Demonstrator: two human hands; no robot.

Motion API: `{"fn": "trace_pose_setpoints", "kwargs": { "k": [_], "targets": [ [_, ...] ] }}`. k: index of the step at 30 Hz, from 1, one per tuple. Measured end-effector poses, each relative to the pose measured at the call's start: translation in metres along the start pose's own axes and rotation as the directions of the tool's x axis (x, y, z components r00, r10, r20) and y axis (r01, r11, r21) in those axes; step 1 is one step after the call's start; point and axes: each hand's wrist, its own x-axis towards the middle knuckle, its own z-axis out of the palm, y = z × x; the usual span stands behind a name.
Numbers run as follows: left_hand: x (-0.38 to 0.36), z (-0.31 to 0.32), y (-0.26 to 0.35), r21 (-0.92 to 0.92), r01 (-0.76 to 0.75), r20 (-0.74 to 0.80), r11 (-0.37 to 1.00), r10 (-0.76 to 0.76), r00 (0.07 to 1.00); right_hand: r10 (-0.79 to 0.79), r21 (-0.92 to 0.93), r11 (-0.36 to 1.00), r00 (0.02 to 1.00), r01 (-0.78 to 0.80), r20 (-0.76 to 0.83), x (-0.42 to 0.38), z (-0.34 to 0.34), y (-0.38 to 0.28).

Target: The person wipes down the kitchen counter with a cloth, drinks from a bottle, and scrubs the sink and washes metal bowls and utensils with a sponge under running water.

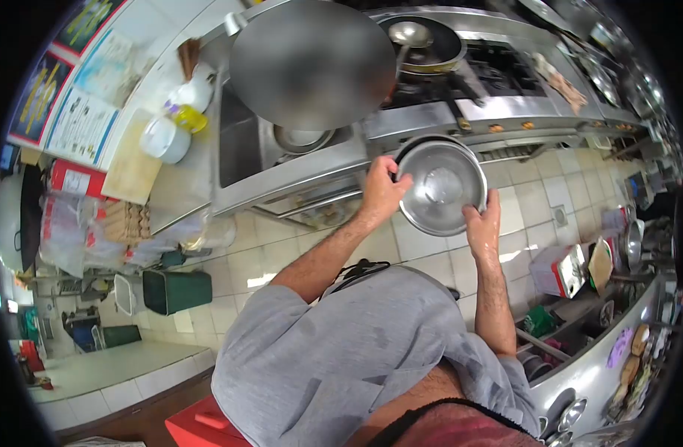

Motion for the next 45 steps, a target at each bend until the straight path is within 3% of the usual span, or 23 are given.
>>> {"fn": "trace_pose_setpoints", "kwargs": {
  "k": [1, 5, 7, 9, 11, 13, 15, 17, 19, 21, 22, 23, 25, 28, 31, 33, 36, 38, 39, 41, 42, 43, 45],
  "targets": [
    [0.006, -0.039, -0.001, 0.077, 0.072, -0.003, 0.994, -0.072, 0.997, 0.003, 0.0, 1.0, 1.0, -0.003, 0.024, 0.003, 0.033, -0.012],
    [0.018, -0.162, -0.028, 0.099, 0.14, -0.172, 0.985, -0.122, 0.978, -0.133, 0.121, 0.987, 0.969, 0.109, 0.208, 0.026, 0.149, -0.041],
    [0.027, -0.205, -0.059, 0.063, 0.068, -0.25, 0.996, -0.05, 0.967, -0.182, 0.117, 0.981, 0.945, 0.155, 0.271, 0.042, 0.204, -0.051],
    [0.03, -0.242, -0.078, 0.223, 0.171, -0.3, 0.96, -0.1, 0.949, -0.099, 0.104, 0.993, 0.89, 0.059, 0.445, 0.057, 0.253, -0.064],
    [0.036, -0.265, -0.103, 0.181, 0.257, -0.355, 0.949, -0.181, 0.917, -0.107, 0.082, 0.994, 0.866, 0.076, 0.488, 0.069, 0.298, -0.077],
    [0.045, -0.279, -0.12, 0.214, 0.355, -0.437, 0.91, -0.236, 0.868, 0.006, 0.055, 0.997, 0.822, -0.045, 0.57, 0.081, 0.333, -0.093],
    [0.056, -0.288, -0.143, 0.235, 0.336, -0.483, 0.912, -0.19, 0.855, -0.01, 0.073, 0.996, 0.78, -0.045, 0.626, 0.106, 0.378, -0.082],
    [0.071, -0.294, -0.16, 0.205, 0.417, -0.476, 0.885, -0.283, 0.833, 0.189, -0.038, 0.975, 0.725, -0.219, 0.662, 0.12, 0.403, -0.084],
    [0.088, -0.295, -0.182, 0.223, 0.458, -0.486, 0.86, -0.309, 0.817, 0.208, -0.067, 0.972, 0.7, -0.223, 0.683, 0.139, 0.429, -0.069],
    [0.114, -0.297, -0.206, 0.197, 0.545, -0.399, 0.815, -0.441, 0.804, 0.195, -0.072, 0.976, 0.677, -0.206, 0.71, 0.165, 0.456, -0.053],
    [0.124, -0.293, -0.21, 0.236, 0.606, -0.377, 0.759, -0.503, 0.777, 0.265, -0.123, 0.959, 0.663, -0.253, 0.7, 0.173, 0.463, -0.047],
    [0.132, -0.286, -0.226, 0.311, 0.61, -0.351, 0.729, -0.508, 0.786, 0.272, -0.12, 0.956, 0.663, -0.266, 0.698, 0.181, 0.47, -0.035],
    [0.148, -0.272, -0.256, 0.464, 0.607, -0.217, 0.644, -0.582, 0.784, 0.438, -0.282, 0.896, 0.573, -0.344, 0.693, 0.2, 0.481, -0.007],
    [0.168, -0.247, -0.286, 0.418, 0.669, -0.105, 0.615, -0.698, 0.708, 0.541, -0.37, 0.84, 0.556, -0.397, 0.631, 0.221, 0.489, 0.044],
    [0.186, -0.216, -0.325, 0.392, 0.628, -0.136, 0.672, -0.633, 0.762, 0.644, -0.419, 0.761, 0.491, -0.496, 0.587, 0.235, 0.478, 0.053],
    [0.209, -0.206, -0.338, 0.385, 0.583, -0.118, 0.716, -0.588, 0.8, 0.646, -0.381, 0.753, 0.492, -0.537, 0.584, 0.246, 0.489, 0.091],
    [0.239, -0.204, -0.327, 0.454, 0.558, -0.161, 0.695, -0.552, 0.818, 0.685, -0.221, 0.7, 0.55, -0.679, 0.478, 0.236, 0.478, 0.08],
    [0.254, -0.208, -0.337, 0.456, 0.575, -0.207, 0.68, -0.547, 0.811, 0.627, -0.099, 0.698, 0.539, -0.709, 0.562, 0.24, 0.481, 0.084],
    [0.258, -0.213, -0.343, 0.44, 0.588, -0.237, 0.679, -0.544, 0.805, 0.611, -0.112, 0.716, 0.541, -0.689, 0.578, 0.244, 0.487, 0.082],
    [0.261, -0.22, -0.362, 0.57, 0.394, -0.125, 0.721, -0.398, 0.909, 0.502, -0.189, 0.849, 0.642, -0.494, 0.579, 0.241, 0.501, 0.062],
    [0.261, -0.221, -0.363, 0.554, 0.394, -0.175, 0.733, -0.361, 0.916, 0.416, -0.148, 0.9, 0.707, -0.41, 0.572, 0.237, 0.509, 0.05],
    [0.259, -0.226, -0.349, 0.562, 0.385, -0.188, 0.731, -0.341, 0.921, 0.392, -0.152, 0.911, 0.697, -0.383, 0.601, 0.238, 0.525, 0.04],
    [0.256, -0.236, -0.32, 0.557, 0.361, -0.168, 0.748, -0.324, 0.931, -0.064, 0.036, 0.998, 0.775, 0.053, 0.629, 0.237, 0.553, 0.026]
  ]
}}
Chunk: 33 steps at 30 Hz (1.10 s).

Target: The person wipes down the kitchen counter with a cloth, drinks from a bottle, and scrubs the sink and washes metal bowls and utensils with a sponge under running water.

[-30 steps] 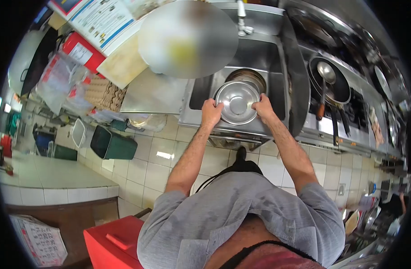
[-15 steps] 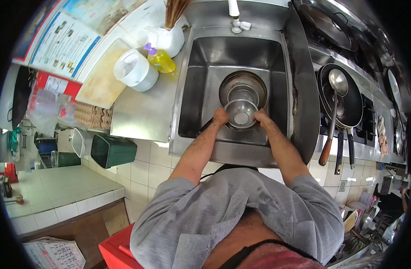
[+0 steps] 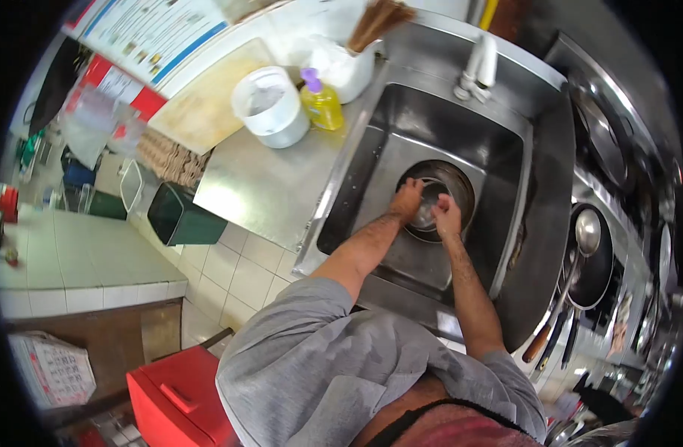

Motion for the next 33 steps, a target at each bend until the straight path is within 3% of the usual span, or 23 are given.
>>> {"fn": "trace_pose_setpoints", "kwargs": {
  "k": [1, 3, 4, 6, 7, 8, 10, 12, 14, 15, 16, 17, 19, 21, 22, 24, 25, 27, 28, 29, 30, 31, 33],
  "targets": [
    [-0.005, -0.012, 0.005, -0.024, -0.017, 0.026, 1.0, 0.017, 1.0, -0.199, 0.048, 0.979, 0.979, 0.198, 0.03, 0.006, 0.012, -0.038],
    [-0.02, -0.033, 0.013, -0.309, -0.106, -0.044, 0.945, 0.097, 0.994, -0.307, 0.076, 0.951, 0.943, 0.3, 0.128, 0.007, 0.037, -0.14],
    [-0.021, -0.031, 0.009, -0.306, -0.104, -0.059, 0.946, 0.09, 0.994, -0.387, 0.098, 0.921, 0.909, 0.376, 0.152, 0.008, 0.055, -0.179],
    [-0.017, -0.015, -0.006, -0.022, -0.108, 0.232, 0.994, 0.11, 0.966, -0.546, 0.213, 0.836, 0.803, 0.506, 0.239, 0.016, 0.094, -0.246],
    [-0.018, -0.007, -0.01, -0.015, -0.108, 0.225, 0.994, 0.109, 0.968, -0.615, 0.249, 0.788, 0.742, 0.563, 0.269, 0.026, 0.116, -0.269],
    [-0.022, 0.001, -0.012, -0.195, -0.131, 0.134, 0.972, 0.159, 0.978, -0.6, 0.251, 0.8, 0.728, 0.545, 0.332, 0.033, 0.136, -0.295],
    [-0.033, -0.015, -0.019, -0.354, -0.181, 0.027, 0.918, 0.203, 0.979, -0.545, 0.248, 0.838, 0.726, 0.486, 0.418, 0.048, 0.179, -0.342],
    [-0.051, -0.059, -0.003, -0.583, -0.281, -0.09, 0.762, 0.283, 0.955, -0.504, 0.241, 0.863, 0.738, 0.443, 0.449, 0.064, 0.224, -0.371],
    [-0.062, -0.088, 0.0, -0.531, -0.364, -0.116, 0.765, 0.359, 0.926, -0.493, -0.182, 0.735, 0.699, 0.653, 0.519, 0.084, 0.266, -0.383],
    [-0.065, -0.097, -0.005, -0.478, -0.439, -0.135, 0.761, 0.43, 0.893, -0.496, -0.181, 0.735, 0.699, 0.654, 0.515, 0.092, 0.286, -0.385],
    [-0.069, -0.099, -0.013, -0.476, -0.441, -0.132, 0.761, 0.434, 0.891, -0.371, -0.367, 0.645, 0.694, 0.671, 0.617, 0.096, 0.302, -0.387],
    [-0.074, -0.101, -0.021, -0.595, -0.352, -0.048, 0.723, 0.406, 0.913, -0.222, -0.525, 0.511, 0.694, 0.681, 0.685, 0.099, 0.314, -0.386],
    [-0.074, -0.11, -0.037, -0.693, -0.254, 0.038, 0.675, 0.386, 0.922, -0.146, -0.592, 0.479, 0.724, 0.648, 0.674, 0.093, 0.325, -0.376],
    [-0.076, -0.123, -0.052, -0.338, -0.563, -0.281, 0.754, 0.49, 0.825, -0.063, -0.66, 0.437, 0.753, 0.611, 0.655, 0.085, 0.333, -0.376],
    [-0.077, -0.122, -0.062, -0.34, -0.563, -0.282, 0.754, 0.489, 0.825, -0.04, -0.669, 0.378, 0.734, 0.639, 0.678, 0.082, 0.333, -0.379],
    [-0.08, -0.112, -0.085, -0.724, -0.168, 0.061, 0.669, 0.305, 0.95, 0.001, -0.675, 0.282, 0.704, 0.682, 0.711, 0.083, 0.334, -0.38],
    [-0.08, -0.119, -0.083, -0.728, -0.168, 0.057, 0.665, 0.303, 0.951, 0.017, -0.674, 0.248, 0.692, 0.696, 0.721, 0.084, 0.335, -0.378],
    [-0.073, -0.146, -0.071, -0.562, -0.306, -0.153, 0.769, 0.268, 0.951, -0.366, -0.499, 0.577, 0.751, 0.646, 0.549, 0.107, 0.338, -0.37],
    [-0.073, -0.155, -0.07, -0.564, -0.309, -0.162, 0.766, 0.264, 0.951, -0.368, -0.5, 0.569, 0.746, 0.653, 0.555, 0.113, 0.334, -0.371],
    [-0.074, -0.164, -0.073, -0.64, -0.186, -0.096, 0.745, 0.163, 0.982, -0.495, -0.217, 0.753, 0.752, 0.621, 0.436, 0.118, 0.329, -0.373],
    [-0.075, -0.168, -0.072, -0.704, -0.059, -0.018, 0.708, 0.065, 0.998, -0.566, 0.113, 0.821, 0.775, 0.559, 0.279, 0.123, 0.325, -0.374],
    [-0.064, -0.126, -0.09, -0.753, -0.207, -0.214, 0.625, 0.065, 0.975, -0.567, 0.114, 0.821, 0.774, 0.56, 0.28, 0.127, 0.319, -0.377],
    [-0.065, -0.136, -0.086, -0.755, -0.103, -0.164, 0.648, -0.035, 0.986, -0.429, 0.583, 0.792, 0.845, 0.181, 0.32, 0.131, 0.303, -0.385]
  ]
}}
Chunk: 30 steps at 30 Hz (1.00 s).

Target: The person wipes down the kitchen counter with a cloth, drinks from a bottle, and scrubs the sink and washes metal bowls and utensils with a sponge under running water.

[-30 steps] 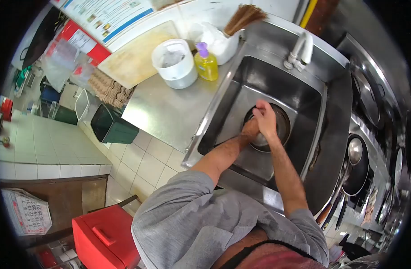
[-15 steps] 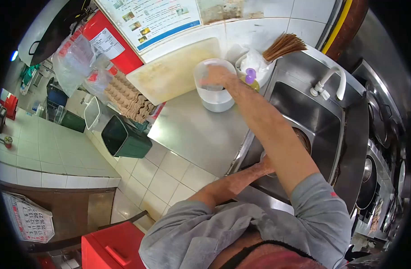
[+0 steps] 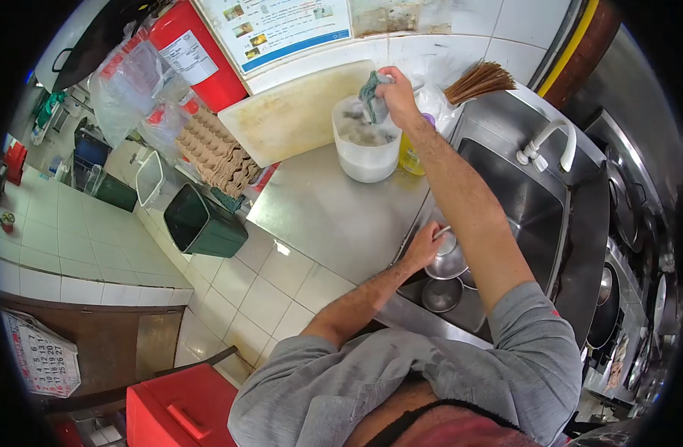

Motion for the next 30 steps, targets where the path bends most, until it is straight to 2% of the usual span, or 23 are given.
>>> {"fn": "trace_pose_setpoints", "kwargs": {
  "k": [2, 3, 4, 5, 6, 7, 8, 9, 10, 11, 12, 16, 18, 20, 22, 28, 30],
  "targets": [
    [0.002, -0.004, 0.011, 0.087, 0.18, -0.039, 0.98, -0.177, 0.983, 0.026, 0.006, 1.0, 0.999, -0.027, 0.039, -0.003, -0.006, -0.005],
    [0.003, 0.0, 0.006, 0.093, 0.177, -0.035, 0.98, -0.174, 0.984, 0.05, 0.009, 0.999, 0.995, -0.051, 0.088, -0.003, -0.007, -0.008],
    [0.004, 0.007, -0.004, 0.057, 0.073, -0.061, 0.996, -0.069, 0.996, 0.044, 0.013, 0.999, 0.995, -0.045, 0.085, -0.004, -0.005, -0.01],
    [0.004, 0.011, -0.007, 0.022, -0.033, -0.092, 0.999, 0.035, 0.995, 0.125, -0.045, 0.992, 0.987, -0.121, 0.099, -0.007, -0.003, -0.01],
    [0.001, 0.015, -0.01, -0.01, -0.05, -0.076, 0.999, 0.05, 0.996, 0.208, -0.102, 0.975, 0.972, -0.197, 0.11, -0.01, 0.0, -0.01],
    [-0.003, 0.018, -0.011, -0.003, -0.048, -0.077, 0.999, 0.048, 0.996, 0.207, -0.096, 0.976, 0.972, -0.196, 0.112, -0.011, 0.002, -0.007],
    [-0.006, 0.02, -0.012, -0.061, -0.016, -0.028, 0.998, 0.014, 0.999, 0.233, -0.45, 0.886, 0.948, -0.115, 0.216, -0.013, 0.006, -0.003],
    [-0.01, 0.019, -0.014, -0.117, 0.019, 0.022, 0.993, -0.016, 1.0, 0.291, -0.731, 0.681, 0.909, 0.024, 0.3, -0.013, 0.01, 0.002],
    [-0.016, 0.012, 0.0, -0.097, 0.065, 0.069, 0.993, -0.059, 0.996, 0.288, -0.727, 0.686, 0.908, 0.027, 0.305, -0.011, 0.015, 0.01],
    [-0.021, 0.009, 0.003, -0.091, 0.066, 0.064, 0.994, -0.06, 0.996, 0.366, -0.916, 0.369, 0.881, 0.159, 0.3, -0.007, 0.022, 0.022],
    [-0.025, 0.006, 0.006, -0.098, 0.077, 0.067, 0.992, -0.071, 0.995, 0.436, -0.956, 0.003, 0.86, 0.294, 0.265, -0.003, 0.029, 0.033],
    [-0.037, -0.016, -0.002, -0.11, 0.113, 0.071, 0.988, -0.105, 0.992, 0.468, -0.978, 0.007, 0.864, 0.208, 0.187, 0.019, 0.016, 0.064],
    [-0.04, -0.022, -0.01, -0.13, 0.13, 0.067, 0.983, -0.122, 0.99, 0.663, -0.915, -0.124, 0.718, 0.384, 0.211, 0.027, 0.015, 0.062],
    [-0.04, -0.019, -0.022, -0.165, 0.079, 0.059, 0.983, -0.07, 0.996, 0.654, -0.929, -0.113, 0.73, 0.352, 0.197, 0.059, 0.008, 0.104],
    [-0.038, -0.018, -0.023, -0.181, 0.076, 0.059, 0.981, -0.066, 0.996, 0.641, -0.946, -0.103, 0.747, 0.307, 0.173, 0.063, 0.006, 0.111],
    [-0.033, -0.02, -0.016, -0.194, 0.082, 0.095, 0.978, -0.065, 0.993, 0.732, -0.977, -0.095, 0.678, 0.192, 0.062, 0.009, 0.019, 0.058],
    [-0.035, -0.017, -0.021, -0.217, 0.069, 0.089, 0.974, -0.051, 0.995, 0.695, -0.97, -0.107, 0.714, 0.218, 0.084, 0.001, 0.021, 0.058]
  ]
}}
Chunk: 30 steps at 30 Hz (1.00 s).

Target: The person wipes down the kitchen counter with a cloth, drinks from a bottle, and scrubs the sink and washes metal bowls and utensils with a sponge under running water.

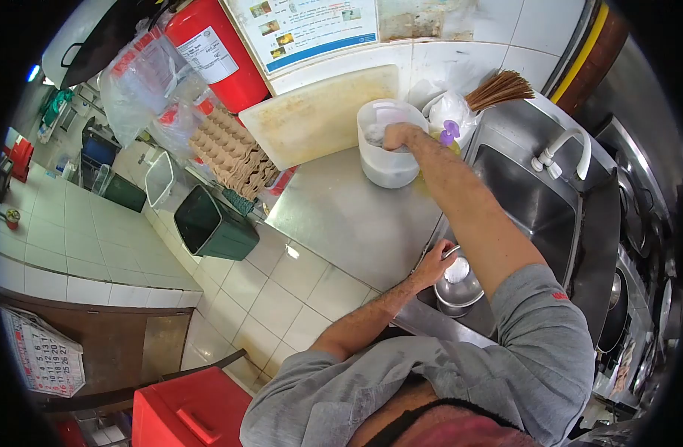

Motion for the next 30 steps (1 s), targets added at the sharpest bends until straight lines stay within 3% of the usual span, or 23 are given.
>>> {"fn": "trace_pose_setpoints", "kwargs": {
  "k": [5, 7, 9, 12, 13, 14, 15, 16, 17, 18, 20, 21, 24, 25, 26, 27, 28, 29, 30],
  "targets": [
    [-0.005, -0.007, 0.018, 0.129, 0.098, 0.021, 0.987, -0.102, 0.995, -0.039, -0.007, 0.999, 0.993, 0.038, -0.109, -0.013, -0.023, -0.002],
    [-0.005, -0.007, 0.019, 0.086, 0.092, 0.0, 0.992, -0.093, 0.996, -0.274, -0.101, 0.961, 0.928, 0.256, -0.253, -0.002, -0.045, 0.008],
    [-0.005, -0.002, 0.024, 0.038, 0.092, 0.0, 0.995, -0.092, 0.996, -0.299, -0.16, 0.95, 0.924, 0.267, -0.237, -0.051, -0.088, -0.004],
    [0.009, -0.005, 0.046, -0.005, 0.33, 0.073, 0.944, -0.329, 0.942, -0.265, -0.185, 0.959, 0.911, 0.215, -0.317, -0.071, -0.111, 0.002],
    [0.019, -0.008, 0.023, 0.003, 0.303, -0.037, 0.953, -0.303, 0.952, -0.369, -0.26, 0.922, 0.861, 0.289, -0.351, -0.07, -0.11, 0.015],
    [0.027, -0.007, -0.003, 0.012, 0.288, -0.136, 0.958, -0.283, 0.949, -0.361, -0.159, 0.933, 0.854, 0.324, -0.376, -0.098, -0.103, 0.026],
    [0.029, -0.015, 0.013, -0.11, 0.346, -0.075, 0.932, -0.355, 0.932, -0.353, -0.059, 0.931, 0.846, 0.36, -0.4, -0.126, -0.097, 0.037],
    [0.035, -0.015, 0.022, -0.146, 0.369, -0.125, 0.918, -0.387, 0.913, -0.279, 0.081, 0.937, 0.865, 0.341, -0.416, -0.171, -0.087, 0.049],
    [0.038, -0.014, 0.04, -0.355, 0.394, -0.045, 0.847, -0.437, 0.898, -0.206, 0.21, 0.924, 0.88, 0.318, -0.428, -0.204, -0.074, 0.062],
    [0.046, -0.013, 0.059, -0.542, 0.398, 0.025, 0.74, -0.459, 0.888, -0.168, 0.235, 0.929, 0.892, 0.285, -0.419, -0.217, -0.047, 0.086],
    [0.057, -0.006, 0.068, -0.557, 0.317, -0.005, 0.768, -0.385, 0.923, -0.298, 0.025, 0.923, 0.754, 0.384, -0.585, -0.236, 0.013, 0.134],
    [0.067, 0.0, 0.063, -0.553, 0.332, 0.012, 0.764, -0.392, 0.92, -0.142, 0.138, 0.965, 0.883, 0.224, -0.447, -0.256, 0.032, 0.134],
    [0.093, 0.031, 0.026, -0.637, 0.259, 0.001, 0.726, -0.336, 0.942, 0.03, 0.372, 0.923, 0.945, 0.099, -0.326, -0.268, 0.116, 0.159],
    [0.097, 0.042, 0.012, -0.628, 0.264, 0.044, 0.732, -0.306, 0.951, 0.117, 0.429, 0.896, 0.874, 0.111, -0.471, -0.258, 0.145, 0.18],
    [0.09, 0.064, 0.039, -0.607, 0.269, -0.026, 0.748, -0.357, 0.934, 0.208, 0.469, 0.874, 0.772, 0.13, -0.601, -0.256, 0.163, 0.199],
    [0.087, 0.079, 0.032, -0.603, 0.297, -0.007, 0.74, -0.378, 0.926, 0.458, 0.628, 0.777, 0.644, 0.045, -0.613, -0.259, 0.171, 0.206],
    [0.091, 0.097, 0.024, -0.603, 0.231, -0.065, 0.764, -0.335, 0.94, 0.581, 0.668, 0.744, 0.488, 0.008, -0.652, -0.254, 0.184, 0.206],
    [0.098, 0.113, 0.018, -0.597, 0.156, -0.129, 0.787, -0.286, 0.95, 0.674, 0.707, 0.707, 0.313, -0.014, -0.669, -0.242, 0.201, 0.201],
    [0.105, 0.127, 0.011, -0.602, 0.072, -0.162, 0.795, -0.21, 0.964, 0.621, 0.637, 0.769, 0.296, -0.051, -0.726, -0.226, 0.223, 0.194]
  ]
}}
